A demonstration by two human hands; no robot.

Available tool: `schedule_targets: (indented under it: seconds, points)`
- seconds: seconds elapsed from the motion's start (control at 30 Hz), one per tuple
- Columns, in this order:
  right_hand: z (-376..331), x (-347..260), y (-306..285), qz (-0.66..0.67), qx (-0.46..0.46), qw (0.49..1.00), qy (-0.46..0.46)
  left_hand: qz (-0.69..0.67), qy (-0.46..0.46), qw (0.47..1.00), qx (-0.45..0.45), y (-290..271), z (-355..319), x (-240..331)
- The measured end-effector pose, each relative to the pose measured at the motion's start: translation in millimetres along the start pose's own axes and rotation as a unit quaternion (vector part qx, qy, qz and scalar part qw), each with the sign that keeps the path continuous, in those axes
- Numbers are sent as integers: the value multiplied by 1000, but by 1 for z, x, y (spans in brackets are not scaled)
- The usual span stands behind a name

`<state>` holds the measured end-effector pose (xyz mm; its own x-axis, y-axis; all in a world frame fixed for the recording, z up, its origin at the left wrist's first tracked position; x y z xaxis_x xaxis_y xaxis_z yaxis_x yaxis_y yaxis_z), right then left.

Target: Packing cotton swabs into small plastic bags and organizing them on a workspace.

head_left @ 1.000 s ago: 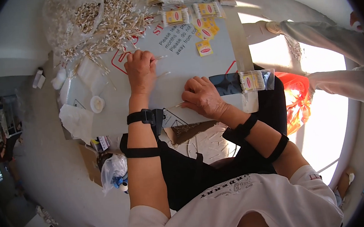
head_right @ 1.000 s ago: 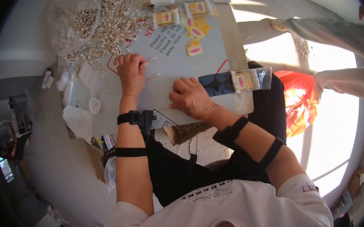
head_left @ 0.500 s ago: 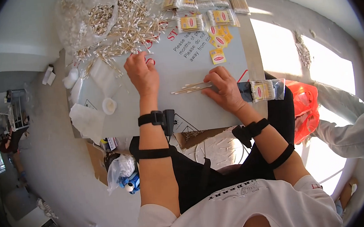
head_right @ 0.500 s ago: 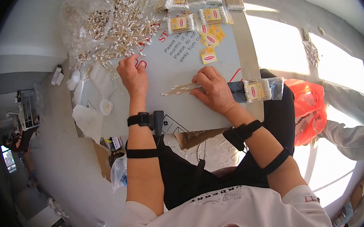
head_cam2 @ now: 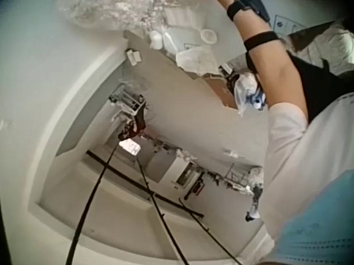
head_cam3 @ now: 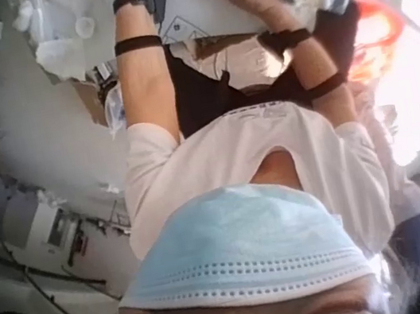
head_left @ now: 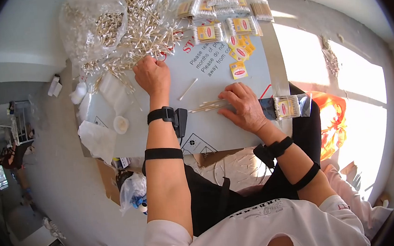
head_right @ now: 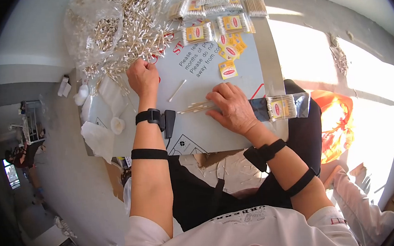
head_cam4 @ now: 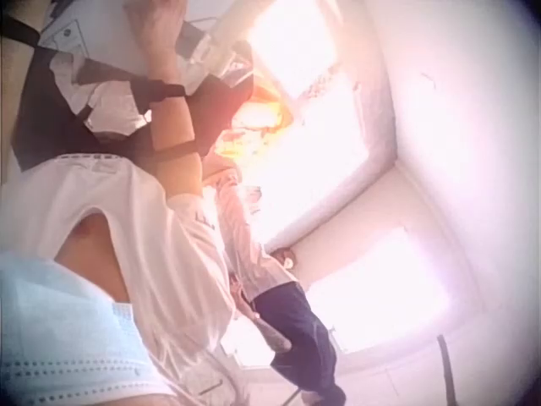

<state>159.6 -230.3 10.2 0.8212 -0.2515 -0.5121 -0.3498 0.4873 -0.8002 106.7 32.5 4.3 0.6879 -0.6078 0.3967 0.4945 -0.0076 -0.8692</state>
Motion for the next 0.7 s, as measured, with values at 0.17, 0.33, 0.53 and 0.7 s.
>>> schedule_targets:
  seconds: [0.17,0.33,0.53,0.7]
  points:
    - [-2,6,-2,13,0,1000,-2,-38,-12,993,-115,-6,-24,1]
    - [-1,4,-3,2,-7,1000,4,-147,33,961,-231,-14,-50,17]
    - [-1,1,-1,6,-10,1000,10,-82,171,982,11,-10,1,22]
    - [-4,7,-1,-2,-15,1000,14,-61,182,975,-112,-2,-4,30]
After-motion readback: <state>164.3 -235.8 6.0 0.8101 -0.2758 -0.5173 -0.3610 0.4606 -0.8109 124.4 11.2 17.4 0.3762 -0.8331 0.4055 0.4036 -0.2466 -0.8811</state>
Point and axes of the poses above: each hand's wrist, its own z-axis towards the middle knuckle, its own y-axis out of the palm, x = y × z, the point moved 4 cm from there along z, towards the middle knuckle, and after that the axes turned 10 degrees about -z, right-handed, at the moved point
